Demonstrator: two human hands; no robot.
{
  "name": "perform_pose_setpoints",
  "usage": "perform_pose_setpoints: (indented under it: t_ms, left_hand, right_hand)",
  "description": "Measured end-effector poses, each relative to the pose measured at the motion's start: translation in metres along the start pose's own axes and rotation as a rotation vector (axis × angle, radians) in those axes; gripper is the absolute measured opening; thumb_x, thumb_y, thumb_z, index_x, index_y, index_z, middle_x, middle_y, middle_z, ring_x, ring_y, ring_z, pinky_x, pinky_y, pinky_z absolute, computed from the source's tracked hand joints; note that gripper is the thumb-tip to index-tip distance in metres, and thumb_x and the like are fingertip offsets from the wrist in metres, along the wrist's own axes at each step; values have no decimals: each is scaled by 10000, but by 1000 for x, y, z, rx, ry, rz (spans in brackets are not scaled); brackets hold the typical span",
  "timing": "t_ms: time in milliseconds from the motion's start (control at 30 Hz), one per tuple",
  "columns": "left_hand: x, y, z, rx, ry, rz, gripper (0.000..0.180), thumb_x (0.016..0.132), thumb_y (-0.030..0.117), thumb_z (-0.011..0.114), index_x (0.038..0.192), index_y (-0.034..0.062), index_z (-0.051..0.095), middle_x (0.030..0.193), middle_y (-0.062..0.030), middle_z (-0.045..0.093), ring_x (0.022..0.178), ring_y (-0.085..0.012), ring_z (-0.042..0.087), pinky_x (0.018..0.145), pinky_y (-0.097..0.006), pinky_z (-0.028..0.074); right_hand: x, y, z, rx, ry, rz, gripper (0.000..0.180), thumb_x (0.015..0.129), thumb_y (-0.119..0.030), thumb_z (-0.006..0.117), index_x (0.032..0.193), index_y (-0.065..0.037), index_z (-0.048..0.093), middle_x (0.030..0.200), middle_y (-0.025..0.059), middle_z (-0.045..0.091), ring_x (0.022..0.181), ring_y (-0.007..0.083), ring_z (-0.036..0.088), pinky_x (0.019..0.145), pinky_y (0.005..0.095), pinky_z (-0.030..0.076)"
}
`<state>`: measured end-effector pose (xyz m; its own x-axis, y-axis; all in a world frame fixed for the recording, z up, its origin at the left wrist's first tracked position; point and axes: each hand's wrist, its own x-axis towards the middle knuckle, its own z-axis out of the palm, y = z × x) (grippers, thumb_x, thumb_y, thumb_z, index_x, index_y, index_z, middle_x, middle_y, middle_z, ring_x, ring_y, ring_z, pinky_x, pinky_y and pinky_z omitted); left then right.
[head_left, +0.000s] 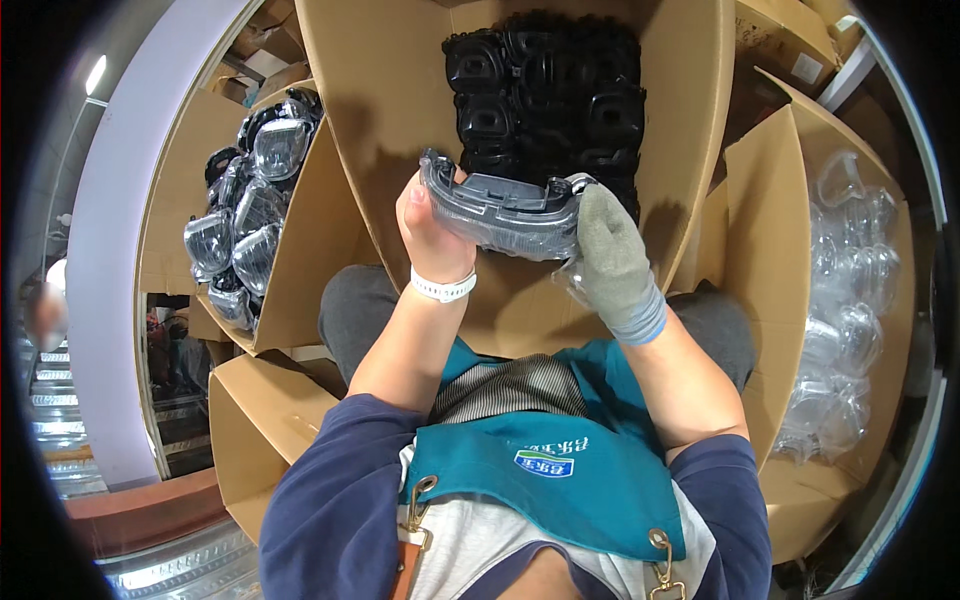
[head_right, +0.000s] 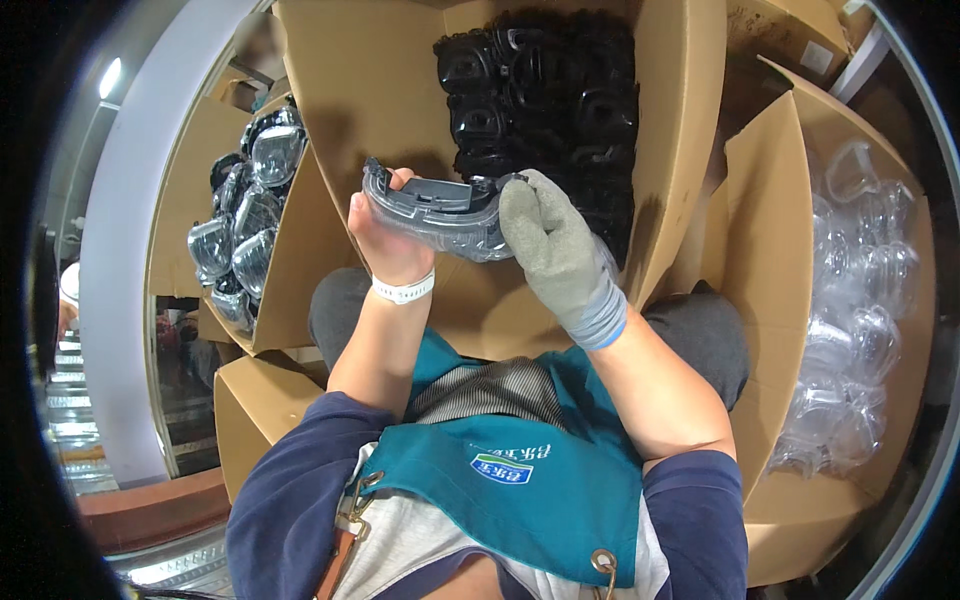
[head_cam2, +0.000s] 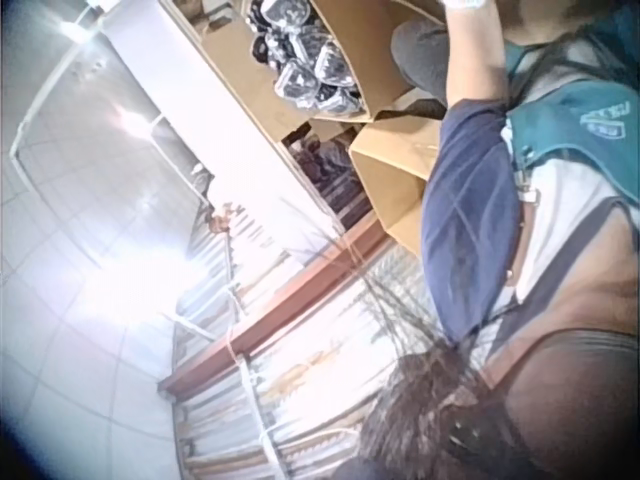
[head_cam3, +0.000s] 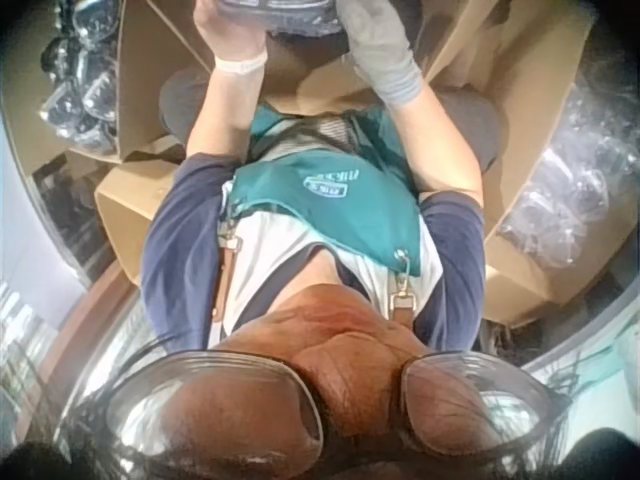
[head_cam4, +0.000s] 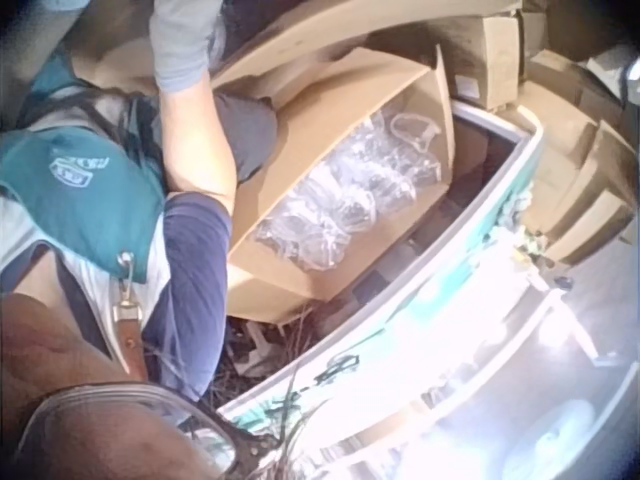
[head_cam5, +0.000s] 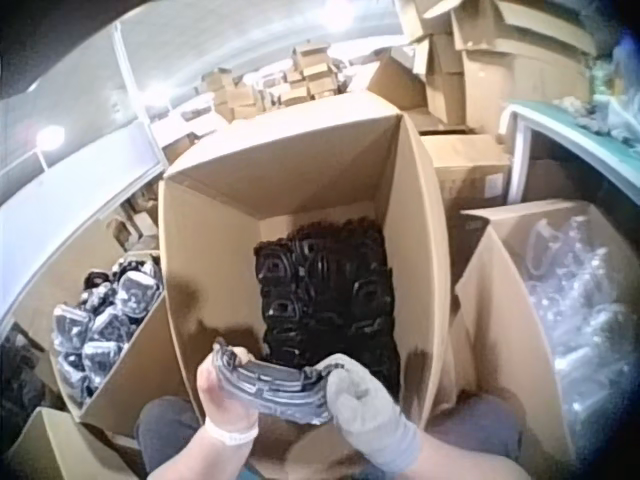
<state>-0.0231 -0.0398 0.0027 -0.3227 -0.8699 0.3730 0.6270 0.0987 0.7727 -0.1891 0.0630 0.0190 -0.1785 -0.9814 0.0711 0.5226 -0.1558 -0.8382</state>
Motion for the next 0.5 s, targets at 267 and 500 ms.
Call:
perform_pose_setpoints:
  t_ms: [267,500]
  left_hand:
    - [2,8,18,186,12,71,471,828,517,576,818,58,474,769,-38,446,687,-155,431,593,-303,390]
    - [-6,-3,21,192,22,113,530,818,573,580,822,53,476,757,-43,443,655,-153,427,559,-294,381]
  right_hand:
    - [2,-19,-9,45,-138,96,133,974,-180,529,1005,-63,583,802,-75,503,730,11,436,663,193,402]
    - [-7,-17,-7,-32,3,51,272,1001,-251,428,993,-14,560,893,58,594,789,105,580,712,248,481]
